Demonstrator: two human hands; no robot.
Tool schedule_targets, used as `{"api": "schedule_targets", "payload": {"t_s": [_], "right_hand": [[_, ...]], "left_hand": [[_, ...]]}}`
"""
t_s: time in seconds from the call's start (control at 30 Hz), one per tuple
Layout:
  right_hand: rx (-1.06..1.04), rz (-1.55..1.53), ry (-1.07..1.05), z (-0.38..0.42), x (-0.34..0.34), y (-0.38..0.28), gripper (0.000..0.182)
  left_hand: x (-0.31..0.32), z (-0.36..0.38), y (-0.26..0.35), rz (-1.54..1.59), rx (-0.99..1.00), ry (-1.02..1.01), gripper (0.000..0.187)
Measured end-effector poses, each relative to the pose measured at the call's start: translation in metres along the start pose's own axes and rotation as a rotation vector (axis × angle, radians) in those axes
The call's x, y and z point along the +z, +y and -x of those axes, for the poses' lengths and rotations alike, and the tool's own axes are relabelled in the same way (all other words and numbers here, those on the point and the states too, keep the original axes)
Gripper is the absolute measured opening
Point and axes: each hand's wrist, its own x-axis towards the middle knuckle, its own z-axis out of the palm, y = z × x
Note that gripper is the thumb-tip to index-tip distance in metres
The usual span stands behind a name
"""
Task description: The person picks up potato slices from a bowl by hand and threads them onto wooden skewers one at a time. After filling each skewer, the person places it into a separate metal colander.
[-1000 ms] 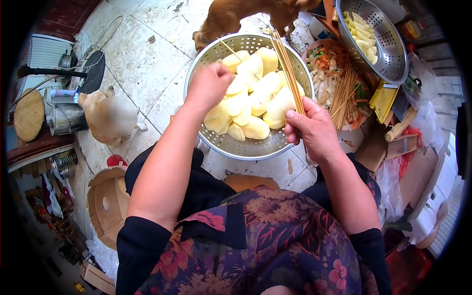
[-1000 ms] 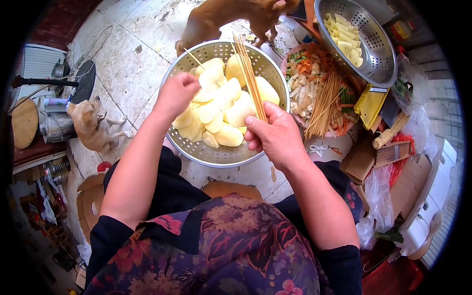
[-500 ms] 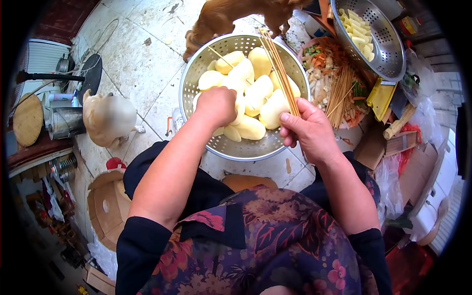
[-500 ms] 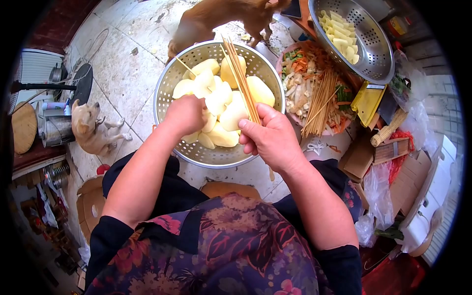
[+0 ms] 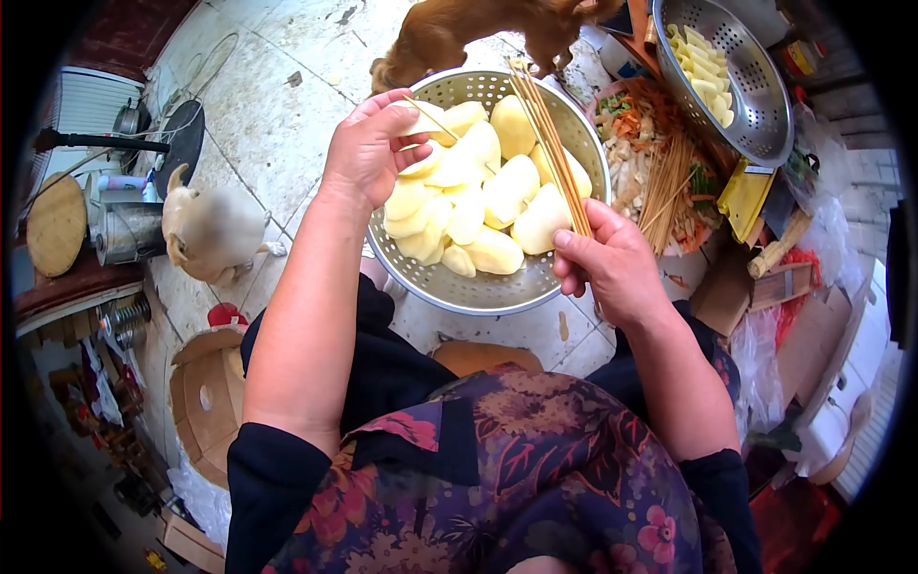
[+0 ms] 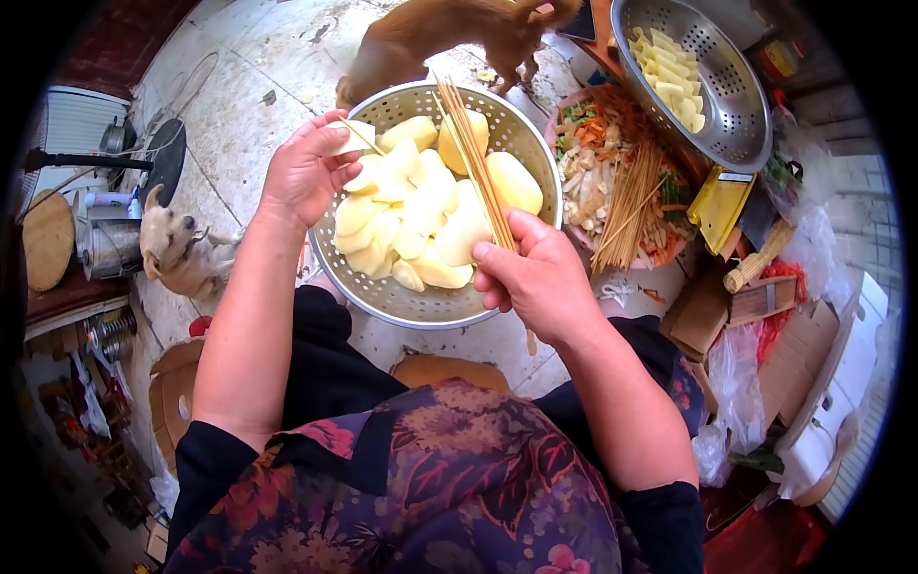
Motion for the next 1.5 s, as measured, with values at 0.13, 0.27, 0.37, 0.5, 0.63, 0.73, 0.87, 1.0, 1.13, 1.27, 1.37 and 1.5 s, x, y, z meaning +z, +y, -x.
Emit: {"api": "schedule_targets", "payload": {"t_s": [0.13,0.27,0.37,0.5,0.63,0.73,0.87,1.0,1.13,1.27,1.37,1.5], "right_hand": [[-0.021,0.006,0.000,0.000,-0.001,0.001,0.016],[-0.017,-0.004,-0.003,0.003,-0.002,-0.002,0.016],[-0.018,-0.006,-0.024,0.004,-0.003,0.000,0.017],[-0.025,-0.012,-0.035,0.003,-0.004,0.002,0.019],[-0.025,-0.016,-0.041,0.003,-0.004,0.003,0.019],[-0.018,-0.010,-0.039,0.003,-0.004,0.003,0.019],[-0.015,0.008,-0.041,0.003,-0.004,0.003,0.018],[-0.013,0.029,-0.028,0.002,-0.005,0.004,0.017],[-0.019,0.032,-0.018,0.002,-0.004,0.005,0.018],[-0.015,0.048,-0.028,0.003,-0.002,0.002,0.019],[-0.011,0.050,-0.054,0.002,-0.002,0.003,0.020],[-0.011,0.061,-0.086,0.003,-0.002,0.003,0.021]], "left_hand": [[-0.005,-0.001,0.003,0.075,0.067,-0.020,0.027],[-0.027,-0.020,-0.001,0.212,0.075,0.051,0.026],[-0.023,-0.016,0.004,0.308,0.094,0.099,0.025],[-0.016,-0.012,0.008,0.310,0.119,0.120,0.023],[-0.017,-0.012,0.010,0.295,0.150,0.128,0.025],[-0.016,-0.011,0.011,0.280,0.170,0.137,0.026],[-0.013,-0.009,0.010,0.181,0.262,0.147,0.025],[-0.005,-0.002,0.009,-0.084,0.378,0.130,0.024],[0.007,0.009,0.008,-0.110,0.321,0.095,0.024],[0.007,0.007,0.008,0.092,0.238,0.142,0.024],[0.000,0.000,0.005,0.198,0.182,0.133,0.024],[-0.006,-0.001,0.008,0.178,0.150,0.141,0.023]]}}
